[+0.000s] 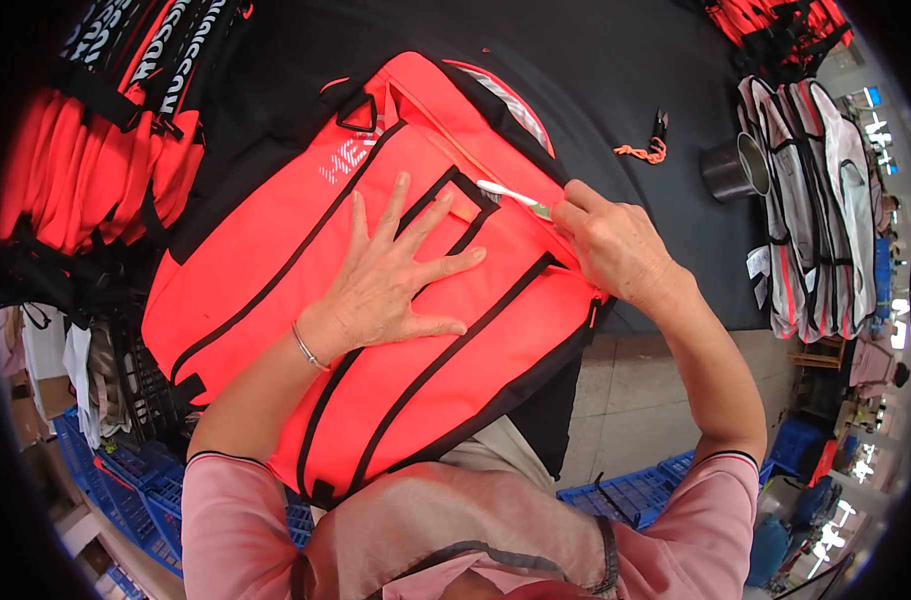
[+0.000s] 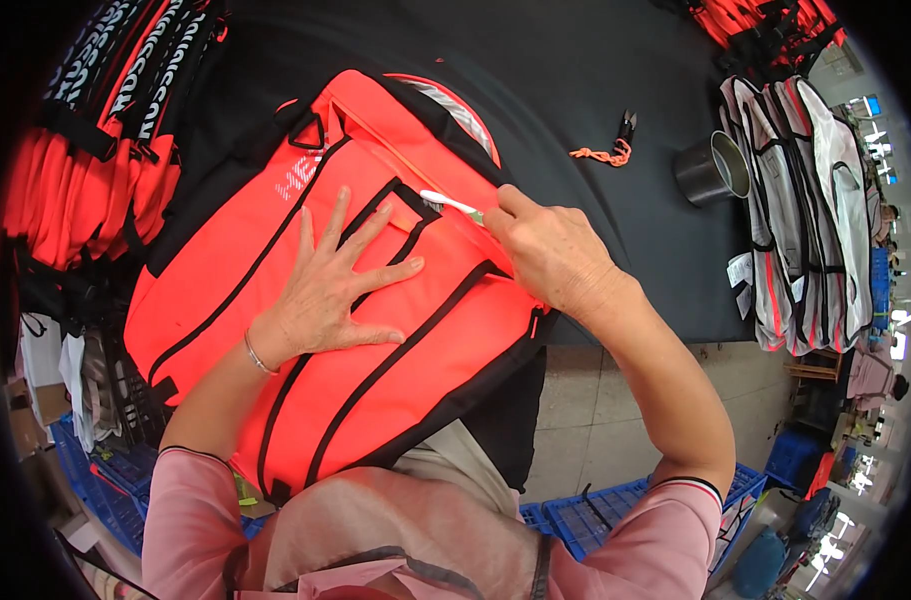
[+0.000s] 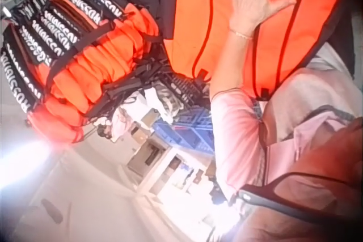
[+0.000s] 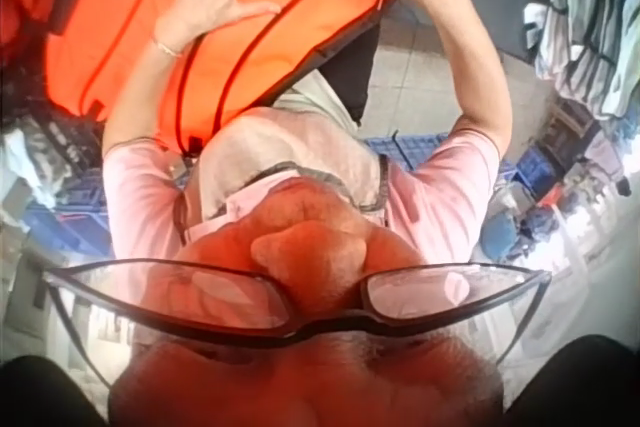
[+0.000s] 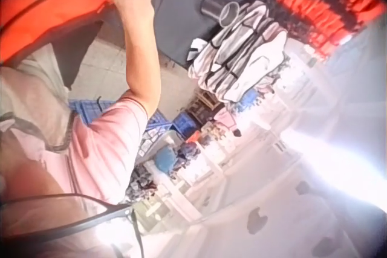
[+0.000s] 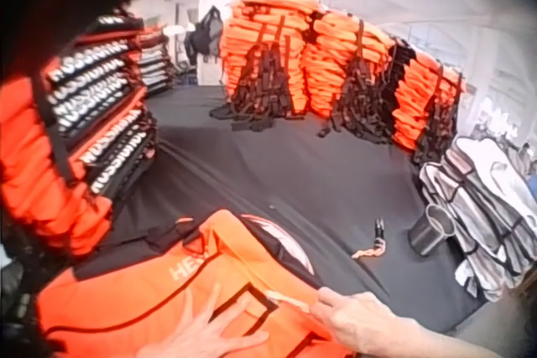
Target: Checking and assembling components of a bright red backpack, including the liner and straps.
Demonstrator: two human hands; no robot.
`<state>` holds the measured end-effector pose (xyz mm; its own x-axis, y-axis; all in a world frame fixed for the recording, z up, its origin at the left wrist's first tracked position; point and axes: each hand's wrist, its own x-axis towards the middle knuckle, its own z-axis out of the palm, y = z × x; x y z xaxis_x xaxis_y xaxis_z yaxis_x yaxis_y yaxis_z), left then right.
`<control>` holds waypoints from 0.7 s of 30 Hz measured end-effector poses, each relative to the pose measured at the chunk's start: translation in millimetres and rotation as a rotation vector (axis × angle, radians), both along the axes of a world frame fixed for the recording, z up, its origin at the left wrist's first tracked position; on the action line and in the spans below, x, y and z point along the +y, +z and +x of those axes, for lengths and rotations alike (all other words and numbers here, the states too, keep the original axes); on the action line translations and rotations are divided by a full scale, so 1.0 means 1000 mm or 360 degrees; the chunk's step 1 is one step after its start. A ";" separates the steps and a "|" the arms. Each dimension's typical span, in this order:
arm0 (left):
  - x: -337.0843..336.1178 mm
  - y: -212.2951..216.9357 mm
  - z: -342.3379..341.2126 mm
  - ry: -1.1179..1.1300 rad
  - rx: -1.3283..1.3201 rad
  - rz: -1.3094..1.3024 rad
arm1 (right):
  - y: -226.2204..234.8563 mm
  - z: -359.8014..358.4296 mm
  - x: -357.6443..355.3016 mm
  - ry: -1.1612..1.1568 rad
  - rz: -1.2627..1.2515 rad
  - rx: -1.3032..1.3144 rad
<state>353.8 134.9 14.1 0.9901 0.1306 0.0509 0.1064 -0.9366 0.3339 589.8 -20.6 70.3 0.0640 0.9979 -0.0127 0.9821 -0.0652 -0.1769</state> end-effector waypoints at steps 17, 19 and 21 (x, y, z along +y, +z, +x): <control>0.003 -0.004 -0.005 0.0065 -0.0105 -0.0058 | 0.078 0.000 -0.068 0.0051 -0.0451 -0.0002; 0.002 -0.001 -0.002 0.0062 -0.0115 -0.0052 | 0.079 -0.001 -0.074 0.0021 -0.0477 -0.0079; -0.002 0.002 0.002 0.0074 -0.0081 -0.0040 | 0.067 -0.006 -0.064 -0.0024 -0.0317 -0.0135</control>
<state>356.1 133.3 15.7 0.9792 0.1782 0.0971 0.1318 -0.9223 0.3634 584.3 -84.5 137.1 0.0882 0.9751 -0.2035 0.9915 -0.1055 -0.0756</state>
